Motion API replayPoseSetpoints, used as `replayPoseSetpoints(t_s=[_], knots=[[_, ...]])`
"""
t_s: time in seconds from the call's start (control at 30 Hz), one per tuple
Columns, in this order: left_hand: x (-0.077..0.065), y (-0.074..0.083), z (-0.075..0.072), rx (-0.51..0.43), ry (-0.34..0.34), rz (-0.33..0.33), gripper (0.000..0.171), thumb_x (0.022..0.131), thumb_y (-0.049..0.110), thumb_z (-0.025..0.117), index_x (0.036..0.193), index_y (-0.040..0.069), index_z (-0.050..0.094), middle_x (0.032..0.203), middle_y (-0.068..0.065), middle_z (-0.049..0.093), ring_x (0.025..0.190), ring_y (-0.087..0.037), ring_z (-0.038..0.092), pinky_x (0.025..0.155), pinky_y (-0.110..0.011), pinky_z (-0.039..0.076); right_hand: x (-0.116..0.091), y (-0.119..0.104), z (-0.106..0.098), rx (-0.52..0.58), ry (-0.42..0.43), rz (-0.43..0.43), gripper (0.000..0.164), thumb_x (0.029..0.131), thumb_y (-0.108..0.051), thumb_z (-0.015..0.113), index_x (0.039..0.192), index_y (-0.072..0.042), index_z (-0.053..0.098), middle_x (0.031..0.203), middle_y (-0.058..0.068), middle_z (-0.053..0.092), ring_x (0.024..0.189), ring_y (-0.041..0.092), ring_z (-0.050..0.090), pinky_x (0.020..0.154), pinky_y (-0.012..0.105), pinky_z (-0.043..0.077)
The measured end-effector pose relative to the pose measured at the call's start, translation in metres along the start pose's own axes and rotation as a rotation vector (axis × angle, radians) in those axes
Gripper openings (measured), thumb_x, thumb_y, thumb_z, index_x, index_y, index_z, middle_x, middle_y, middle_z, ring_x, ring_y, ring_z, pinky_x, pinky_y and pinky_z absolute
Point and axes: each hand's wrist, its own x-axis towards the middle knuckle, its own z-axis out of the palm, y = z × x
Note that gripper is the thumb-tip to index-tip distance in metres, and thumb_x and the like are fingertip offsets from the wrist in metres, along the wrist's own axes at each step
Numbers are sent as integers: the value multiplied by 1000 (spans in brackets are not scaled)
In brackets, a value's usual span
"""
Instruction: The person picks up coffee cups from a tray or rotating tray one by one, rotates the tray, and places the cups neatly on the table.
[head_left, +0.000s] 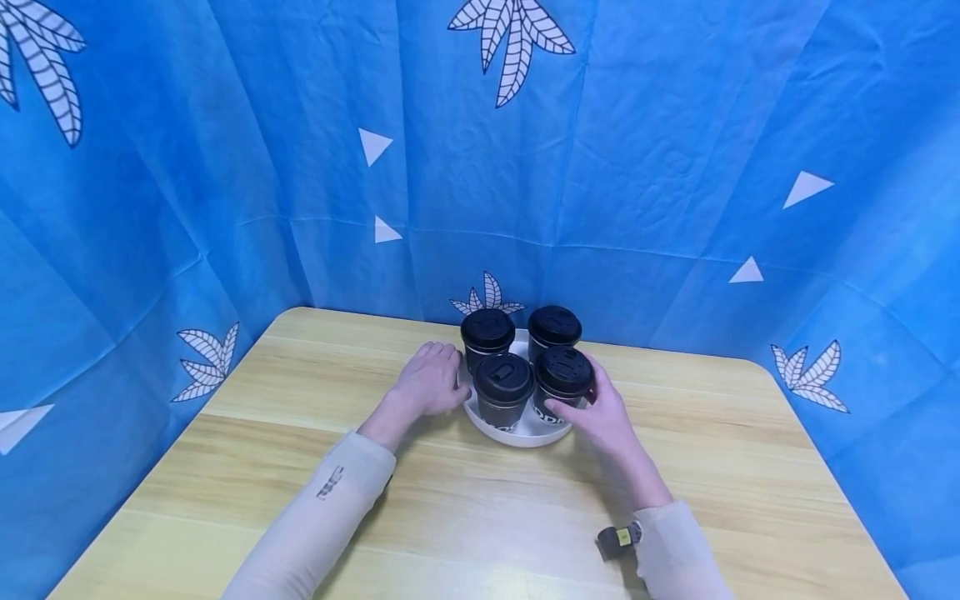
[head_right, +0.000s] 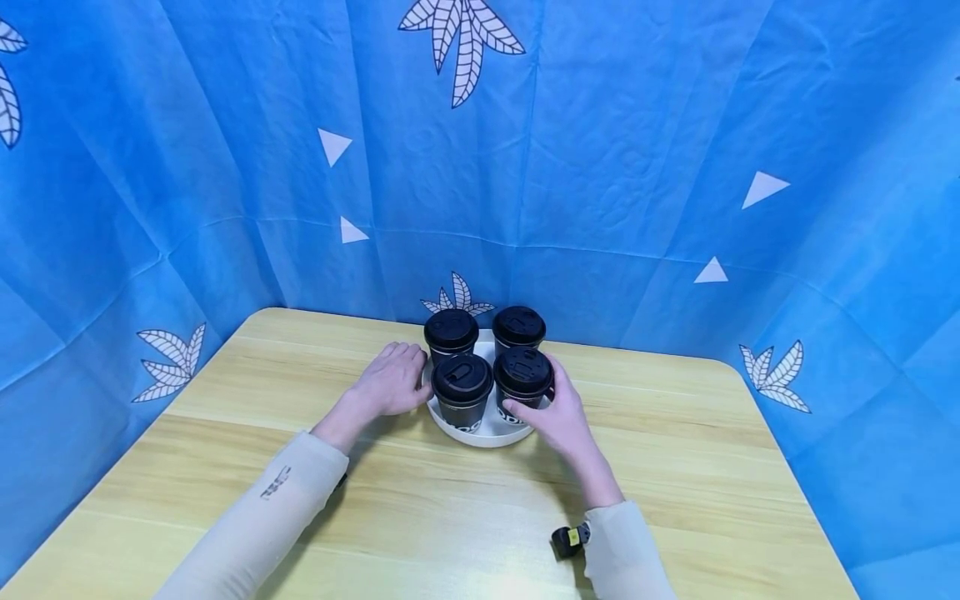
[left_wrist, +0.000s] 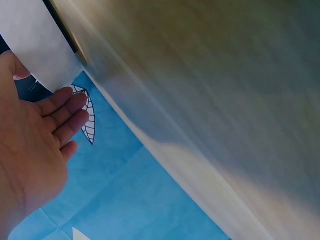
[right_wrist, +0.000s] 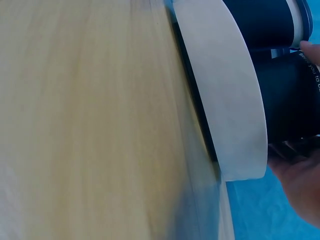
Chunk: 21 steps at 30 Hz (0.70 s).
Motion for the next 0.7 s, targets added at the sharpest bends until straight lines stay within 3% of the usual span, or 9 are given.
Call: replayPoseSetpoints(t_s=[0.23,0.7], knots=[[0,-1,0,-1,1,4,55,94,45,57,123,-1,60,117,-12,60,120,-31,53,120,-45,32,1,4,1,-19,-5,-21,93,78,-13,91,155,-9,39,151,14,51,140,34,49,120,50,36],[1,0,0,-1,0,2,53,94,44,57,121,-1,60,118,-12,60,121,-31,53,119,-45,32,2,2,-1,-52,-9,-20,89,80,-14,89,153,-7,40,149,15,52,139,32,49,118,50,39]])
